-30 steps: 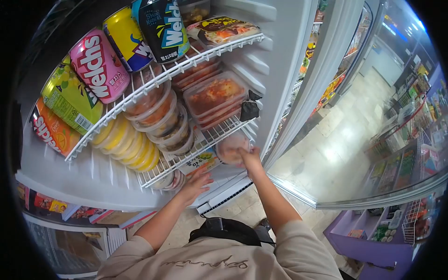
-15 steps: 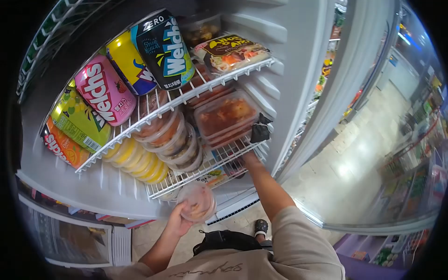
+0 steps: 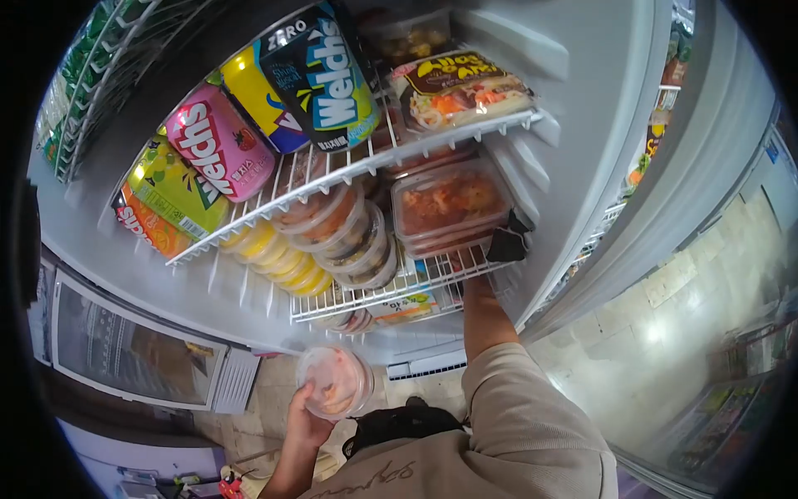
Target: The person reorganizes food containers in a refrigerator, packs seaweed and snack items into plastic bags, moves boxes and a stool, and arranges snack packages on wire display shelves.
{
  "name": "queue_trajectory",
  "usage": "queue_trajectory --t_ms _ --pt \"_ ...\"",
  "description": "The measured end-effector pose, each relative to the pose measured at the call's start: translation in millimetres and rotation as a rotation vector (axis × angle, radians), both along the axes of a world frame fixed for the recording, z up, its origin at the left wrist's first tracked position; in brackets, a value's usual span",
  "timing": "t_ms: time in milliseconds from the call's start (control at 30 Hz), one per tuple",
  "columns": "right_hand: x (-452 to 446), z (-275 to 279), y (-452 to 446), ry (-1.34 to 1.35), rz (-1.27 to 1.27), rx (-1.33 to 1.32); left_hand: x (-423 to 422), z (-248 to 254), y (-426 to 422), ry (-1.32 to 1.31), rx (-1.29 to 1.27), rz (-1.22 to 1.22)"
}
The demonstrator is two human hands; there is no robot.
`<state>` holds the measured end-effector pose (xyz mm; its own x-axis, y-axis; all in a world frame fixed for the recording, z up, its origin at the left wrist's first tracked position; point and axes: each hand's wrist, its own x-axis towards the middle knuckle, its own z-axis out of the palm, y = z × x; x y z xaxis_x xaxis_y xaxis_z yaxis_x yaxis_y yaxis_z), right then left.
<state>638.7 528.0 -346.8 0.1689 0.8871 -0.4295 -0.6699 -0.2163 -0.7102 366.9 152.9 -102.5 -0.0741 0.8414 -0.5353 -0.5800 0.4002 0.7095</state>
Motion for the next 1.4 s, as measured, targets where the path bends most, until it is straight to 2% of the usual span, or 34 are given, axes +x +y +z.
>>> queue_trajectory --t_ms 233,300,333,433,567,633,667,700,767,833,867,967,1000,1133,1233,1300,1400 --pt "12.1 5.8 -96.2 -0.089 0.162 -0.111 7.7 19.4 -1.0 -0.035 0.052 0.049" --pt "20.1 9.2 -109.7 -0.096 0.194 -0.237 10.8 22.7 2.8 -0.039 0.068 0.029" --pt "27.6 16.7 -126.3 -0.094 0.257 -0.176 11.8 23.5 4.0 -0.026 0.082 0.031" --pt "34.9 48.8 -148.1 -0.126 0.303 -0.237 19.1 25.6 11.8 -0.021 0.12 0.017" --pt "34.0 38.3 -146.5 -0.077 0.333 -0.183 26.9 25.8 18.3 -0.05 0.137 -0.028" --pt "21.1 49.4 -142.9 -0.222 0.115 -0.266 32.0 27.7 19.3 -0.059 0.134 -0.034" --pt "18.4 31.0 -135.5 -0.223 0.116 -0.265 33.8 28.3 18.7 -0.068 0.135 -0.034" --pt "12.7 -5.4 -120.0 -0.256 0.028 -0.146 34.3 28.9 17.2 -0.069 0.139 -0.03" --pt "8.9 -4.8 -114.0 -0.286 -0.057 -0.014 33.9 30.8 14.5 -0.082 0.144 -0.034" --pt "7.7 47.6 -132.4 -0.046 -0.092 0.013 33.0 33.1 10.5 -0.082 0.157 -0.018" --pt "8.8 24.1 -120.3 -0.048 -0.04 -0.206 32.1 34.2 7.7 -0.083 0.158 -0.006" --pt "5.5 5.1 -117.5 0.069 -0.055 -0.119 27.1 37.3 -0.3 -0.066 0.165 0.014" --pt "1.1 20.0 -125.1 0.081 -0.136 -0.156 25.0 38.3 -3.6 -0.067 0.173 0.017" --pt "-0.1 24.6 -135.9 0.064 -0.104 -0.202 13.8 47.5 -14.2 -0.031 0.178 0.026" --pt "-4.2 39.0 -152.1 0.035 -0.232 -0.277 2.1 45.8 -18.2 -0.036 0.176 0.038" --pt "-6.5 52.6 -165.8 0.055 -0.304 -0.115 -6.9 47.2 -17.7 -0.035 0.173 0.041" --pt "-7.7 66.2 -185.9 0.068 -0.349 -0.092 -17.1 50.5 -16.6 -0.041 0.163 0.032"
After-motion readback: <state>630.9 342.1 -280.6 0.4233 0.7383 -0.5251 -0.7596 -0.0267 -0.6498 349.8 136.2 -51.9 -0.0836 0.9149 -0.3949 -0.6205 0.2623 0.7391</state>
